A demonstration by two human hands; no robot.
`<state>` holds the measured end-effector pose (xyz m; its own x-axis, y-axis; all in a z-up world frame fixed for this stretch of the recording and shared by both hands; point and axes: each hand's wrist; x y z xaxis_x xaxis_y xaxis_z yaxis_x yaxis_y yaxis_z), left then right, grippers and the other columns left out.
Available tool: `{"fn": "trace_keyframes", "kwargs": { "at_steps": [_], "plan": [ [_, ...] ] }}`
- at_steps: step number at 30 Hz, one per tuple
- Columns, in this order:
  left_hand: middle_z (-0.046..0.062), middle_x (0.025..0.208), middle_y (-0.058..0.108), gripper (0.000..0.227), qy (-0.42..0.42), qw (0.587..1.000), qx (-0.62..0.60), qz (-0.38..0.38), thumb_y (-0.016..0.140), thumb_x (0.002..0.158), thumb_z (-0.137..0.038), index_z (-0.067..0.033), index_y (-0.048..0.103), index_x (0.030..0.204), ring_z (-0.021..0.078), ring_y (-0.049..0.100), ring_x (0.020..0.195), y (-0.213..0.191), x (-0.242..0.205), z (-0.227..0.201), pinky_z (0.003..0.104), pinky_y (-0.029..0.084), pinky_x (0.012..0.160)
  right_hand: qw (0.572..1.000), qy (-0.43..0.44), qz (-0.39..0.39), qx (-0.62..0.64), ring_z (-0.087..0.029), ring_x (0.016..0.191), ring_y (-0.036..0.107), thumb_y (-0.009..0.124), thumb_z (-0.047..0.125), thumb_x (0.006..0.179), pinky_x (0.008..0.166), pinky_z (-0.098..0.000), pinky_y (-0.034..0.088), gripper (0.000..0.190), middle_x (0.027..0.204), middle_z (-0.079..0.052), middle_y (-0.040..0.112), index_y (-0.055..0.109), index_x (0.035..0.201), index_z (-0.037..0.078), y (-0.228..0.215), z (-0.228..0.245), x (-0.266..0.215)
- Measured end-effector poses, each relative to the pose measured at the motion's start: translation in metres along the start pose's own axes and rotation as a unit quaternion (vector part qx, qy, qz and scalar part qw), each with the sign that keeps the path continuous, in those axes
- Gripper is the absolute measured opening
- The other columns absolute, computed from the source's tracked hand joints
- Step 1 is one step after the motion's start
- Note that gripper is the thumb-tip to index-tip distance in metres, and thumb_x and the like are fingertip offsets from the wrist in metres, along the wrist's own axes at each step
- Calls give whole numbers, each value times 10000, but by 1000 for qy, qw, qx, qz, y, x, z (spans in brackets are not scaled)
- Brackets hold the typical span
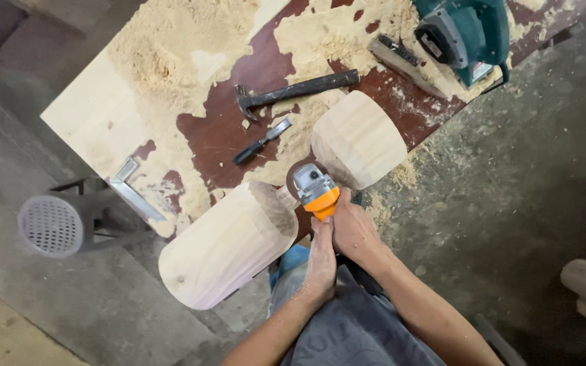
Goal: The person uses an angle grinder to smooth the surface of a wooden log segment on a workbench. The person holds the tool with both hands and moves it along the wood, generating sawdust. The person briefly rotates the log to access different areas.
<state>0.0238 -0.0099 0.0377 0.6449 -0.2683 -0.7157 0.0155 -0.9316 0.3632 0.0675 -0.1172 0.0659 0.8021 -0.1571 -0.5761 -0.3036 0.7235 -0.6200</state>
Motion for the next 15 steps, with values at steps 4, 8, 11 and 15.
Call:
{"fn": "trace_keyframes", "kwargs": {
  "at_steps": [4,8,11,15],
  "plan": [
    [93,1431,534,575,-3,996,-92,10,421,1057,-446,-93,383,1510,215,484,1345,3,-7,-3,366,350,1160,999,-5,27,-32,-534,851,680,679,363,891,788,-599,516,524,853,-346,692,412,1099,-38,2,0,1],
    [47,1446,561,615,-92,987,-129,-12,424,999,-520,-149,441,1489,204,524,1335,2,-5,-9,388,416,1112,998,-14,25,-57,-532,883,685,647,305,911,801,-594,524,531,891,-348,695,384,1188,-63,-1,7,7],
    [52,1428,584,656,-128,983,-132,-17,459,982,-549,-115,491,1472,222,536,1308,6,2,-11,404,427,1080,997,14,41,-57,-536,942,665,698,396,881,837,-586,514,621,942,-345,685,389,1175,-55,-13,12,9],
    [35,1417,593,673,-125,983,-135,0,466,966,-572,-118,499,1461,211,547,1291,12,8,-12,393,437,1063,995,36,51,-72,-534,1001,652,747,449,830,878,-574,510,676,986,-336,688,407,1153,-37,-25,24,14]
  ]
}}
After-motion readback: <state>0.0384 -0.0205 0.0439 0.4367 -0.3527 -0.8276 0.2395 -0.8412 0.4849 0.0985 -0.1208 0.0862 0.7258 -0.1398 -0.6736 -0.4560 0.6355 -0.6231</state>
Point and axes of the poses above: each hand's wrist, its own x-axis towards the middle knuckle, its own y-axis out of the palm, z = x × y
